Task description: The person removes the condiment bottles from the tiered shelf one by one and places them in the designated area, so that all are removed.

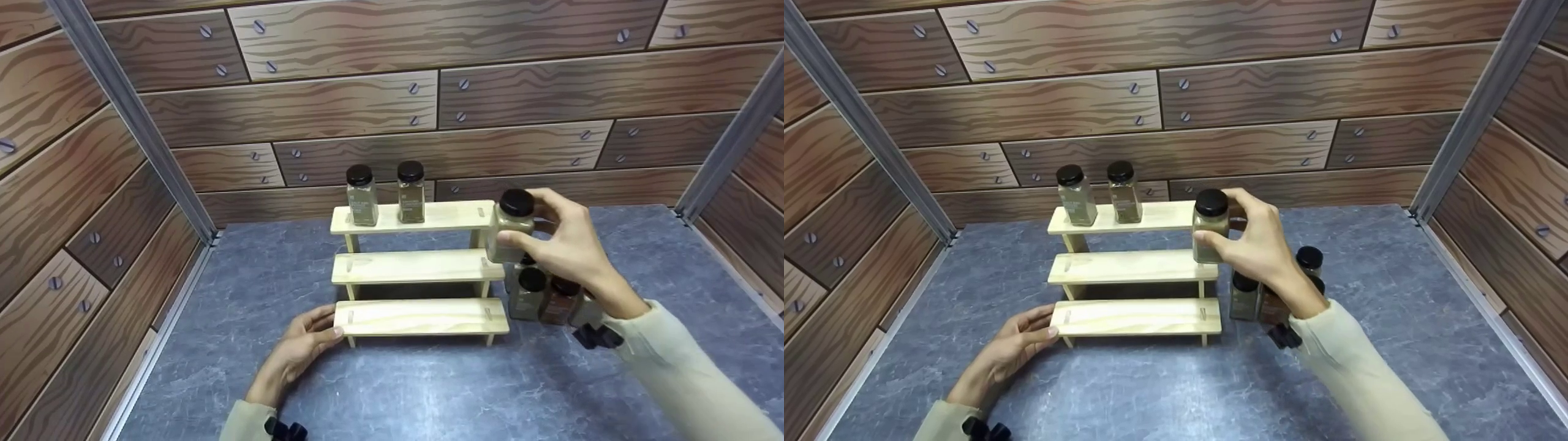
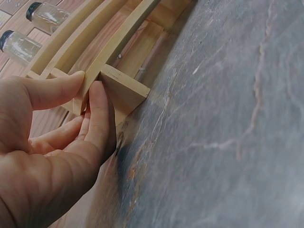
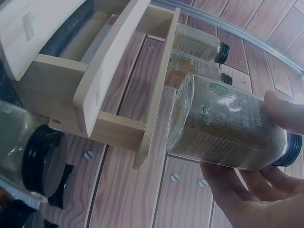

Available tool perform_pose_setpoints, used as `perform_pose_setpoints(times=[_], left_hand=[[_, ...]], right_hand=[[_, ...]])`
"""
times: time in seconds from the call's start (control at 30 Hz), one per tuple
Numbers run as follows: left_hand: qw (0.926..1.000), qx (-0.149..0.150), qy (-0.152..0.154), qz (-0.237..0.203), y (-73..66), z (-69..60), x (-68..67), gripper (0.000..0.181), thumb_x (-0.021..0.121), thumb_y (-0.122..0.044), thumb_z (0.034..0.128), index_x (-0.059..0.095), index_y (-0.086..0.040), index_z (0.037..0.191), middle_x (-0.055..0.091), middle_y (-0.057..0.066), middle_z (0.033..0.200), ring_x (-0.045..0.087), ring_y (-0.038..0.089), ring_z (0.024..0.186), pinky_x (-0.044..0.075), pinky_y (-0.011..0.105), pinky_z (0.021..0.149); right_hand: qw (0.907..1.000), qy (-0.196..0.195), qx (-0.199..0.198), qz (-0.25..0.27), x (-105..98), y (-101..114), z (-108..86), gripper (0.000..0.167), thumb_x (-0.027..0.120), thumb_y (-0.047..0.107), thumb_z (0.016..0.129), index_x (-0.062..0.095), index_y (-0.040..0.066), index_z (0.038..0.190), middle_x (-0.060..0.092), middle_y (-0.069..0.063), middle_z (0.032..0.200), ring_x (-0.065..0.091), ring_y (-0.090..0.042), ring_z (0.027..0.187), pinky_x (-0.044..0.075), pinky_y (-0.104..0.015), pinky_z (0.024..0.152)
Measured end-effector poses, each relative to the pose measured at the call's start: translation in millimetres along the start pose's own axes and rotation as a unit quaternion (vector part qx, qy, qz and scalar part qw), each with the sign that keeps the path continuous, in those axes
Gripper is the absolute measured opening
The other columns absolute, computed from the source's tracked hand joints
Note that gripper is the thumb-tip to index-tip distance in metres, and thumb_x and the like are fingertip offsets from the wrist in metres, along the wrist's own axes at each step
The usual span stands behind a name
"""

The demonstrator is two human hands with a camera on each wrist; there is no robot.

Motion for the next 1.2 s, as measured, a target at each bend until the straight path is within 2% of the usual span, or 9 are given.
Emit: perform_pose_setpoints(times=[0.37,0.8,1.0,1.2], left_hand=[[0.9999,0.002,-0.005,-0.011,-1.5,-1.2,-0.2,0.071,0.064,0.009,0.0975,0.026,0.02,0.157,0.037,0.041,0.158,0.067,0.018,0.114,0.06,0.027,0.105],[0.9999,0.0,-0.005,-0.013,-1.2,-1.4,0.0,0.072,0.065,0.008,0.0971,0.026,0.02,0.157,0.035,0.042,0.159,0.067,0.02,0.116,0.06,0.029,0.107],[1.0,-0.001,0.001,-0.008,0.4,-0.2,0.6,0.071,0.066,0.007,0.0973,0.03,0.019,0.157,0.041,0.039,0.157,0.066,0.02,0.119,0.059,0.028,0.108],[0.9999,-0.002,-0.007,-0.008,1.4,0.6,-1.3,0.071,0.066,0.008,0.0974,0.03,0.019,0.157,0.04,0.04,0.157,0.065,0.02,0.119,0.06,0.028,0.107]], right_hand=[[0.9999,0.008,-0.013,-0.002,-10.4,-1.8,-19.2,0.055,0.097,0.002,0.075,0.071,0.002,0.124,0.076,0.009,0.107,0.074,-0.005,0.097,0.063,-0.016,0.087],[0.9999,0.004,-0.011,-0.006,-20.5,-12.4,-40.4,0.058,0.096,-0.004,0.072,0.071,0.0,0.123,0.076,0.009,0.106,0.074,-0.005,0.094,0.063,-0.015,0.089],[0.9998,-0.006,-0.017,-0.003,-24.0,-15.6,-49.8,0.059,0.096,-0.008,0.068,0.072,-0.001,0.121,0.077,0.01,0.103,0.074,-0.004,0.091,0.063,-0.014,0.084],[1.0,-0.001,-0.003,-0.001,-26.5,-22.9,-57.8,0.06,0.096,-0.01,0.067,0.071,-0.002,0.122,0.077,0.008,0.103,0.075,-0.007,0.089,0.065,-0.018,0.082]])
Point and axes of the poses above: each hand's wrist, its own z-axis towards the middle knuckle, its own x-axis out of the palm, y = z × x, the point moved 8 cm from there along z, towards the middle knuckle
